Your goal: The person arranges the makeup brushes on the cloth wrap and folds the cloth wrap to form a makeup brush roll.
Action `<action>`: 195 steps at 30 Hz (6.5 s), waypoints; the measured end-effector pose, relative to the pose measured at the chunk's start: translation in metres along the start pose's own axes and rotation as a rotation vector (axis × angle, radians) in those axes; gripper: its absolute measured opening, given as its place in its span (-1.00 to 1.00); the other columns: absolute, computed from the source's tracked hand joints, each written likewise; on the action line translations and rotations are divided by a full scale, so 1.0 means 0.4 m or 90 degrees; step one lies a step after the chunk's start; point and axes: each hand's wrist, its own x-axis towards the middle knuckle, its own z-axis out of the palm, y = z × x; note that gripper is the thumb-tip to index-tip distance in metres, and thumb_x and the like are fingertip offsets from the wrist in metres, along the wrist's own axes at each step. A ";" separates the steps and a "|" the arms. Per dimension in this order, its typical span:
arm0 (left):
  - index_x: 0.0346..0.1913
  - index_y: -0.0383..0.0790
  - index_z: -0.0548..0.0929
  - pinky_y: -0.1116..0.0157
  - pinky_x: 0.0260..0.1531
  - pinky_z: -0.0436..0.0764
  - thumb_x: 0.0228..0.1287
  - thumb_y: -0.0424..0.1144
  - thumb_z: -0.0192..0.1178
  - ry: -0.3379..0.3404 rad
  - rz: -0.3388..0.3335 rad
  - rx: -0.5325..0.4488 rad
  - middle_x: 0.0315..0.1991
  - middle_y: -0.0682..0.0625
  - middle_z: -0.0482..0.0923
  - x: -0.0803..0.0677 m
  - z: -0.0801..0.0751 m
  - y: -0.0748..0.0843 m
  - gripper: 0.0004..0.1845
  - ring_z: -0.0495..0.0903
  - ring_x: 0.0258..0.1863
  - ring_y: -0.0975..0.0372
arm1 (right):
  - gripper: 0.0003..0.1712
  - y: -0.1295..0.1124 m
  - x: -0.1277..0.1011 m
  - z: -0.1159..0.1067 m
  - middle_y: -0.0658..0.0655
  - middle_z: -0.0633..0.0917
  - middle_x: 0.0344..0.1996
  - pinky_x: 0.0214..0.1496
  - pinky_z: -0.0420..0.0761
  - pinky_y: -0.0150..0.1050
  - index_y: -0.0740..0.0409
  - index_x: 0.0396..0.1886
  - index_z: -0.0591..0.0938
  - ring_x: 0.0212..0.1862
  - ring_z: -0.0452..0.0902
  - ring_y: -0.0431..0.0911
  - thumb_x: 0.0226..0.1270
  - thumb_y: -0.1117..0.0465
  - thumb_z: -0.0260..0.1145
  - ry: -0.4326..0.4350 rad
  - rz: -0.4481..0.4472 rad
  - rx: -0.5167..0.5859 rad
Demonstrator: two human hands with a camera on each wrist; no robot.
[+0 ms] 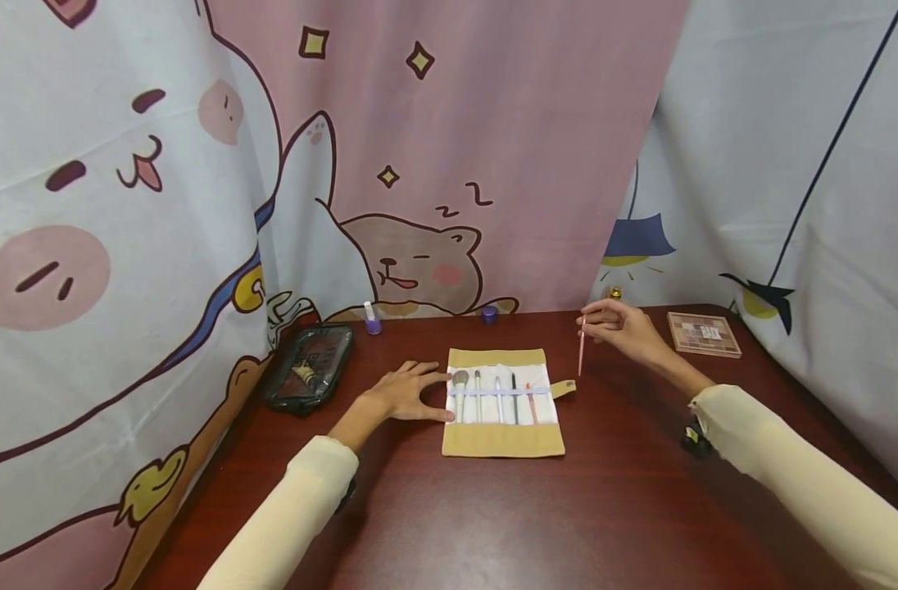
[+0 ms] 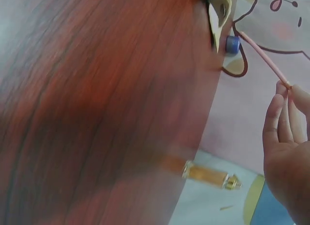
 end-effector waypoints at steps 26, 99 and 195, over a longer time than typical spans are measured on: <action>0.59 0.39 0.28 -0.22 0.37 0.33 0.06 0.69 0.10 -0.001 -0.003 0.010 0.64 0.09 0.11 0.001 0.002 -0.001 0.02 0.11 0.59 0.02 | -0.69 0.002 0.053 0.149 0.42 0.73 0.06 -0.01 0.70 0.18 0.26 0.15 0.73 0.01 0.72 0.34 0.47 0.31 0.38 -0.052 0.071 -0.040; 0.58 0.38 0.30 -0.22 0.38 0.33 0.07 0.66 0.15 0.006 -0.008 0.002 0.64 0.07 0.12 -0.004 0.000 0.008 0.00 0.11 0.59 0.01 | -0.60 0.029 -0.054 0.197 0.17 0.81 -0.04 0.05 0.70 0.07 0.24 0.03 0.78 0.03 0.73 0.11 0.21 0.21 0.61 -0.213 -0.059 -0.171; -0.21 -0.01 0.53 0.34 -0.50 0.45 0.62 -0.05 0.11 0.175 0.074 -0.228 -0.55 0.17 0.42 -0.076 -0.003 0.108 -0.81 0.42 -0.57 0.39 | -0.84 -0.058 -0.148 0.184 -0.21 0.45 -0.58 -0.46 0.39 -0.35 0.11 -0.13 0.69 -0.57 0.18 -0.39 0.64 0.21 0.19 -0.191 -0.093 -0.278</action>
